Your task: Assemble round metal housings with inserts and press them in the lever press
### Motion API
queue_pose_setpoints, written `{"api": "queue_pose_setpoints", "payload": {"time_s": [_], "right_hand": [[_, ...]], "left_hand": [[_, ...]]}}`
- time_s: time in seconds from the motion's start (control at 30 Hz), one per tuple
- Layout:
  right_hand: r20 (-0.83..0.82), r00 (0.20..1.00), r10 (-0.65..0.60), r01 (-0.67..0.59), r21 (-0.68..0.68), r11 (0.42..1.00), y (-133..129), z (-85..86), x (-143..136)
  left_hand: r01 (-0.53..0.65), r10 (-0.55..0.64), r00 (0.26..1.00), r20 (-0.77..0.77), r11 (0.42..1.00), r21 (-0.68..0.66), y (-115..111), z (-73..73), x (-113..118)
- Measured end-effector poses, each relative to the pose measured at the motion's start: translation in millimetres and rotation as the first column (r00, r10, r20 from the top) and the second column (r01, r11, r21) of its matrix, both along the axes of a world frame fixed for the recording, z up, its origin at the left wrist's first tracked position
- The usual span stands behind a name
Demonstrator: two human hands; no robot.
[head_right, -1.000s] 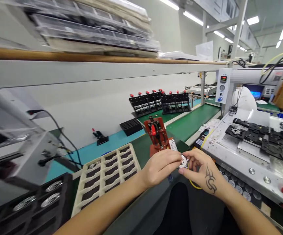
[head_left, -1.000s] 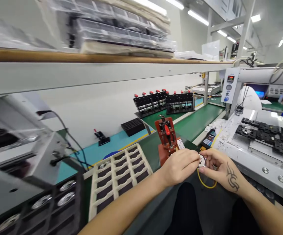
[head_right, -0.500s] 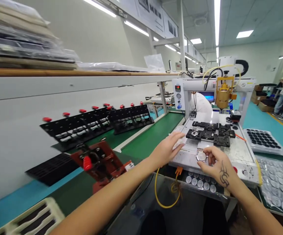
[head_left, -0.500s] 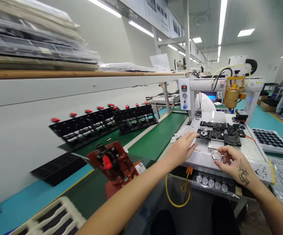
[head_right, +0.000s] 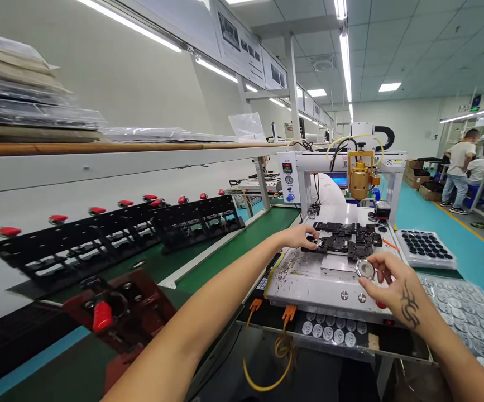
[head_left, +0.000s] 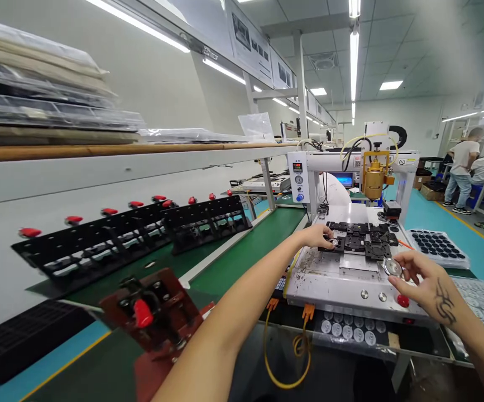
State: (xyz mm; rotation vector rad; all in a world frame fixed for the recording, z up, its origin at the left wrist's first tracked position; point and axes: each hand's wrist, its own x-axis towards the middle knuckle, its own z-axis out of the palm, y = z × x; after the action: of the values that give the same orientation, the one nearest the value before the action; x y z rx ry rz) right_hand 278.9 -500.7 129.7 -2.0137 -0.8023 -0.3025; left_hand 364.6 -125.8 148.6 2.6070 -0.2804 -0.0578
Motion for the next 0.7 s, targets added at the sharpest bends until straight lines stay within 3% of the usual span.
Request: {"api": "queue_pose_setpoints", "payload": {"time_s": [0.13,0.2,0.3,0.4,0.53,0.7], "right_hand": [[-0.027,1.0,-0.008,0.008,-0.012,1.0,45,4.3,40],[-0.016,0.999,0.048,-0.049,-0.057,0.997,74,3.4,62],[0.047,0.991,0.129,-0.114,-0.25,0.962,117,3.8,98],[0.002,0.986,0.166,-0.152,-0.389,0.909,151,7.8,129],[-0.079,0.972,0.22,-0.229,-0.509,0.83,172,11.5,150],[-0.047,0.961,0.273,-0.252,-0.56,0.789,172,6.1,151]], "left_hand": [[-0.041,0.053,0.986,0.156,0.996,-0.078,-9,6.9,-12],[-0.054,0.094,0.961,0.26,0.986,-0.157,-10,13.6,-26],[-0.054,0.149,0.923,0.356,0.963,-0.264,-11,26.7,-53],[-0.037,0.198,0.883,0.425,0.933,-0.358,-13,39.3,-87],[-0.056,0.235,0.858,0.456,0.926,-0.373,-12,46.3,-137],[-0.098,0.259,0.869,0.423,0.926,-0.365,2,36.0,-186]]}}
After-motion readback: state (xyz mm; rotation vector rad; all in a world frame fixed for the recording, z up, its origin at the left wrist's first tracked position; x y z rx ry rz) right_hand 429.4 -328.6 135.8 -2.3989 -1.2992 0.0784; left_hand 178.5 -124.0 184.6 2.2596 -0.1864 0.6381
